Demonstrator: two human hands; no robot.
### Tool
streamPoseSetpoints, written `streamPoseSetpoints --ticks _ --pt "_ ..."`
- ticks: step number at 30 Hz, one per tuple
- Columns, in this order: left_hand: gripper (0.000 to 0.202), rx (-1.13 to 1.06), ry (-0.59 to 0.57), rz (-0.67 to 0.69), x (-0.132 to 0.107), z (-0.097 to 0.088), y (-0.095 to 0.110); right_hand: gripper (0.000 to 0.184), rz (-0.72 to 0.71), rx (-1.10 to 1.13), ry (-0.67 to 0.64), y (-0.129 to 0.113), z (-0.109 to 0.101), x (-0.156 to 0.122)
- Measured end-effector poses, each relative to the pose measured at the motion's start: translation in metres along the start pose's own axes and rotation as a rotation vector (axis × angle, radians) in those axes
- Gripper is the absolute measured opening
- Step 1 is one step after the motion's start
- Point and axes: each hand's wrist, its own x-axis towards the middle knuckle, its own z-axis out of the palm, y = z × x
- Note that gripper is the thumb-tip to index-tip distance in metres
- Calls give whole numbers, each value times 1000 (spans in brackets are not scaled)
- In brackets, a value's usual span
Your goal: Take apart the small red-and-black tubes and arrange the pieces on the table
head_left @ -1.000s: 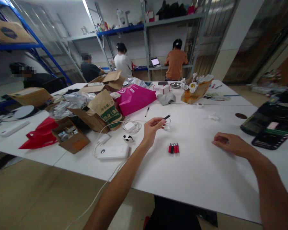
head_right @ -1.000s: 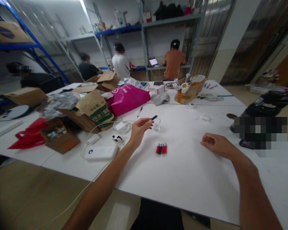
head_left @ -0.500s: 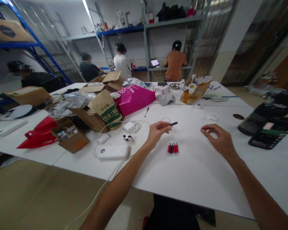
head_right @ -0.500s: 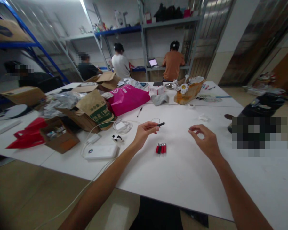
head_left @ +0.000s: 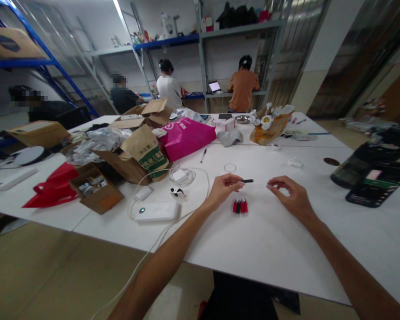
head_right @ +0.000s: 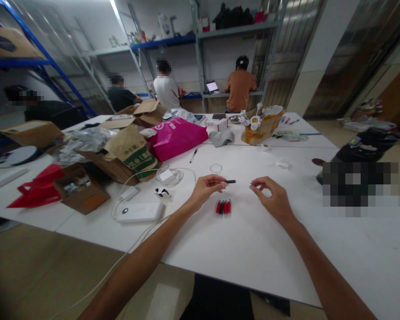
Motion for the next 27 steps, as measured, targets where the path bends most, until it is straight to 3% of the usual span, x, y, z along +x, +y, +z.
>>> streamPoseSetpoints --ticks 13,27 --pt "38 116 -70 -2 -6 7 1 23 -54 45 -77 -17 17 -6" --pt "40 89 -119 -34 -7 6 0 19 -81 64 -82 -20 16 -6"
